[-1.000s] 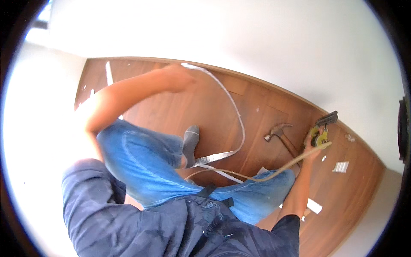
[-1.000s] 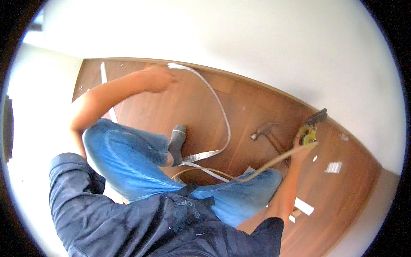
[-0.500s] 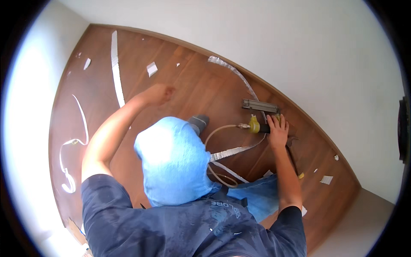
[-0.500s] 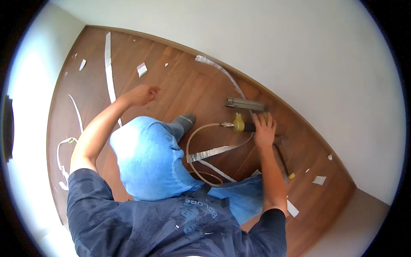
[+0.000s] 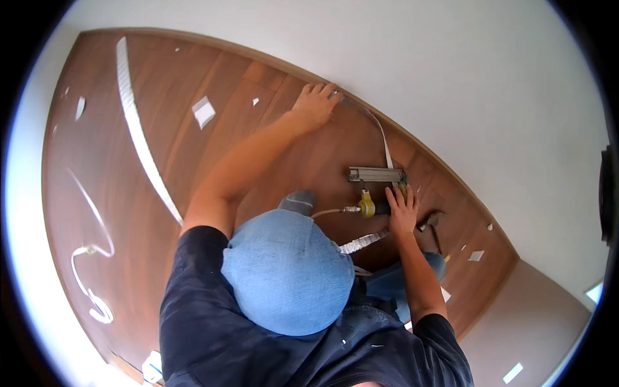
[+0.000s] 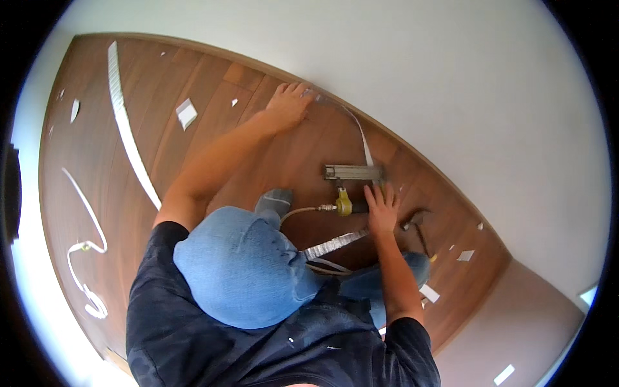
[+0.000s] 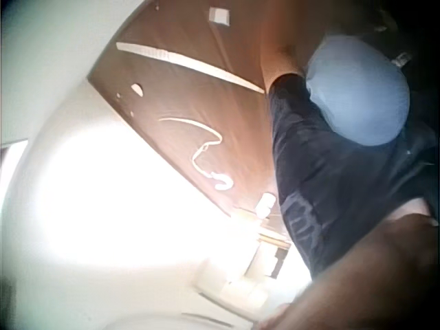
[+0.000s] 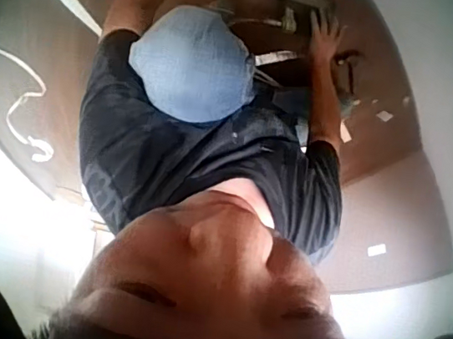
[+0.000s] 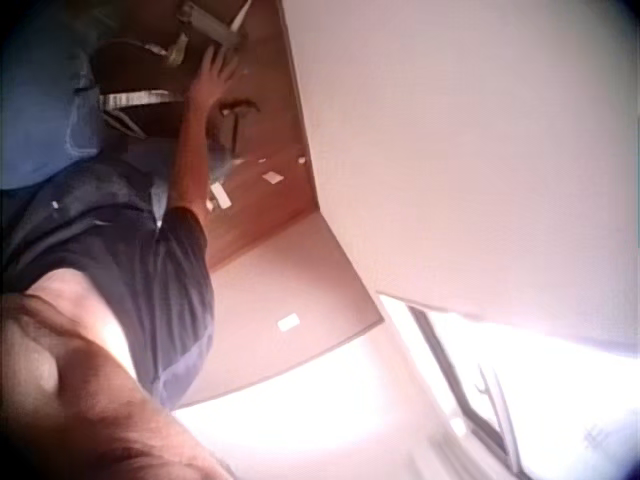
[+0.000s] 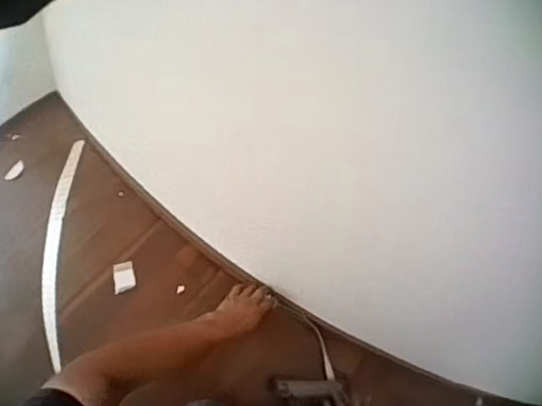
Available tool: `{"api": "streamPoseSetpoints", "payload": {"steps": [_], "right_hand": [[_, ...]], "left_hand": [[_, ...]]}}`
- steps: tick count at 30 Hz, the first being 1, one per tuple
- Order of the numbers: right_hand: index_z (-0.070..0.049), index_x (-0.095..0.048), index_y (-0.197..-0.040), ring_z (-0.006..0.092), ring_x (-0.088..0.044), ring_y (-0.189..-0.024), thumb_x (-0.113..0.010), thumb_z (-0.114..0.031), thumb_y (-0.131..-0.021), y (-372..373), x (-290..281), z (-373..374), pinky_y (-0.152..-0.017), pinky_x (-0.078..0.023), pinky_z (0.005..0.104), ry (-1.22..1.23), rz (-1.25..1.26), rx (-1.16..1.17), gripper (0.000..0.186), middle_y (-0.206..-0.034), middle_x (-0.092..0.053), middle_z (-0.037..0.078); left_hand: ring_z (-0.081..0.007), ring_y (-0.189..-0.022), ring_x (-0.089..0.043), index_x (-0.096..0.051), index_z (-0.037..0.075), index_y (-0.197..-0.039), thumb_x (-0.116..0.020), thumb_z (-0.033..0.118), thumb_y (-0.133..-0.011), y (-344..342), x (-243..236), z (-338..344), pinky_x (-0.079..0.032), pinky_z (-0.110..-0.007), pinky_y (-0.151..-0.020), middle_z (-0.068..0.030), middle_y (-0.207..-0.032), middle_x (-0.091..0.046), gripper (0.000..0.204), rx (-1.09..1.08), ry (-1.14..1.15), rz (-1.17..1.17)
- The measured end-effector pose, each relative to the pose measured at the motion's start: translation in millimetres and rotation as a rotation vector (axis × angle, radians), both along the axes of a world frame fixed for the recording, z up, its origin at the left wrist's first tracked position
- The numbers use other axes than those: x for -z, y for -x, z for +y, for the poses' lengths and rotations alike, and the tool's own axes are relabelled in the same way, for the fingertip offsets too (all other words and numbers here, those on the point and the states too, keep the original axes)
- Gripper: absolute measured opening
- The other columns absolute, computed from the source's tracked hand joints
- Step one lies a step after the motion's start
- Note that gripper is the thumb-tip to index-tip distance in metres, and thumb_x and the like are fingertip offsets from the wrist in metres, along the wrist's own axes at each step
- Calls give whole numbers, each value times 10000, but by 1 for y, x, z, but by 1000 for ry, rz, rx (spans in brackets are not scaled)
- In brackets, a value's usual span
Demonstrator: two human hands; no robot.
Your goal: The person installs baseboards along the wall, using a nail gun and a hammer to secure the trim pieces and checking the fit by hand.
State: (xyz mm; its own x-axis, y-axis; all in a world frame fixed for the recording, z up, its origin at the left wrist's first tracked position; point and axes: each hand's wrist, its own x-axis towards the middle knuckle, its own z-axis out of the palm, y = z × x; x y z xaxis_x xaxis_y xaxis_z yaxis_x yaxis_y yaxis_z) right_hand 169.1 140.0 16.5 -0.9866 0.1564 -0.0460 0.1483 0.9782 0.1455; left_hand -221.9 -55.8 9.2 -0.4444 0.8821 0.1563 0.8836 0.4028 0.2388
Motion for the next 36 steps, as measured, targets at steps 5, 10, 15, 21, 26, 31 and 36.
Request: {"api": "streamPoseSetpoints", "payload": {"steps": [5,10,15,21,26,31,36], "right_hand": [[-230,-571,-1423,385,-426,-1404,-608,-77,-841,3,-26,-18,-1139,-324,595,-15,-61,220,603,-1385,-584,50],[-222,-567,-1431,383,-425,-1409,-588,-82,-854,11,-33,-13,-1135,-326,596,-45,-89,291,594,-1392,-583,61],[-232,-580,-1424,380,-423,-1416,-523,-106,-903,20,-15,-24,-1139,-311,619,-1,-34,254,539,-1416,-578,51],[-244,-581,-1418,331,-419,-1432,-569,-125,-870,33,-10,-31,-1167,-290,615,28,75,189,561,-1426,-572,20],[-245,-582,-1406,334,-425,-1430,-528,-189,-927,9,-1,-24,-1165,-282,640,-17,56,193,485,-1404,-590,22],[-233,-575,-1414,327,-428,-1427,-536,-167,-927,10,4,-30,-1173,-265,640,31,108,206,493,-1416,-581,40],[-223,-588,-1392,318,-438,-1412,-584,-164,-893,5,14,-35,-1157,-290,622,37,76,164,502,-1428,-566,52]], "left_hand": [[-366,-1215,-543,-577,93,-1376,-634,73,-870,16,36,12,-480,-466,-994,-156,-1389,-495,509,12,36,-130],[-355,-1115,-589,-711,80,-1159,-583,47,-881,-10,58,-31,-520,-442,-939,-148,-1167,-601,307,147,17,-429],[-355,-1114,-634,-751,113,-1091,-653,134,-862,-61,-18,-84,-536,-448,-919,-140,-1080,-685,250,552,693,-537],[-362,-1065,-676,-731,62,-1151,-636,168,-897,-36,31,-133,-539,-469,-913,-167,-1138,-719,291,316,615,-911],[-236,-999,-699,-645,33,-1274,-626,177,-960,6,17,-27,-561,-375,-866,-135,-1135,-720,346,34,251,-1156],[-178,-994,-675,-627,-29,-1229,-675,247,-982,-1,23,33,-551,-310,-814,-131,-1098,-705,373,-533,-157,-1472],[-283,-1219,-619,-507,-79,-1344,-649,381,-1010,0,41,39,-493,-396,-1044,-195,-1347,-605,586,-583,-290,-1584]]}}
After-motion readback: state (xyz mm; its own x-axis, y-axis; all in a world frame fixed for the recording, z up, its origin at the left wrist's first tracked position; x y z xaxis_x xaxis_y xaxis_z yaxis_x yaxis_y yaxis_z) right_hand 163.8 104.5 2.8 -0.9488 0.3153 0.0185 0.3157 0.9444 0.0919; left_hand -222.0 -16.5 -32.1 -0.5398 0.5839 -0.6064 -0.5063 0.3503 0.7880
